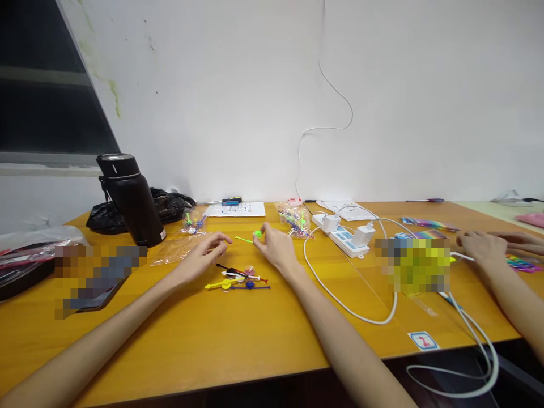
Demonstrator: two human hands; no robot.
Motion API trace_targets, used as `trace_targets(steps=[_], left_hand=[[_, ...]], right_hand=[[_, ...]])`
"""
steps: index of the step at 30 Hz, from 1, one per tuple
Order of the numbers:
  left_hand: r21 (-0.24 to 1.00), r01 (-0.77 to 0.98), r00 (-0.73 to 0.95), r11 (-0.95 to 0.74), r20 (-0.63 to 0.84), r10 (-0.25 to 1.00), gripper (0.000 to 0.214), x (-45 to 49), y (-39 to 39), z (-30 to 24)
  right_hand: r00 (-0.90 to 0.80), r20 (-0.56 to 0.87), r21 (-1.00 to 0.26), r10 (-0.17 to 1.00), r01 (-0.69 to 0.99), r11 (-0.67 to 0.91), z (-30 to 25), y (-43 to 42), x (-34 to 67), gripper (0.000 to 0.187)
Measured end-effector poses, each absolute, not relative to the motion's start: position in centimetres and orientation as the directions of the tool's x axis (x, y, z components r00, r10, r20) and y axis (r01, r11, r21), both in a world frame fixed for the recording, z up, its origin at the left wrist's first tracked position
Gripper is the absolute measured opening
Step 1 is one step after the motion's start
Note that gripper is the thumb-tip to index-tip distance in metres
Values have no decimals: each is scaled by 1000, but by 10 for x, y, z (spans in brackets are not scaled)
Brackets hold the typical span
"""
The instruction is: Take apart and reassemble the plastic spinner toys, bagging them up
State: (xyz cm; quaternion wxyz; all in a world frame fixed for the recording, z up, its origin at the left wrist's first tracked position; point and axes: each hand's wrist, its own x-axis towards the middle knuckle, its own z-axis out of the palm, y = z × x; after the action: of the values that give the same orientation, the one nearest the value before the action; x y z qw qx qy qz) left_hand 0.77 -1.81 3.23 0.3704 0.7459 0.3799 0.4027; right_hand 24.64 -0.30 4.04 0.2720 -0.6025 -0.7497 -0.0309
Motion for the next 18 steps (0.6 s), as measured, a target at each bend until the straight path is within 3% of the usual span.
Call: trace_targets(steps=[4,7,9,12,15,18], left_hand=[[735,389,430,-555,388,815,25,7,-20,34],[672,407,502,-619,402,766,22,7,-23,36],[663,404,554,-630,371,745,22,6,-24,37],[692,407,614,-596,277,740,25,6,-24,34],[718,395,651,-573,222,726,26,5,-23,31],[751,362,668,-553,205,715,26,4,-22,29]], right_hand=[[95,251,-115,963,991,-67,42,5,276,32],[163,160,-112,974,983,-146,45,3,287,34],[168,178,-127,969,981,-147,46,2,288,39],[85,281,-168,956,985,-38,45,2,282,34],[-160,358,-259,920,929,263,41,2,270,23],[-388,411,-329,825,781,531,36,-2,255,24]])
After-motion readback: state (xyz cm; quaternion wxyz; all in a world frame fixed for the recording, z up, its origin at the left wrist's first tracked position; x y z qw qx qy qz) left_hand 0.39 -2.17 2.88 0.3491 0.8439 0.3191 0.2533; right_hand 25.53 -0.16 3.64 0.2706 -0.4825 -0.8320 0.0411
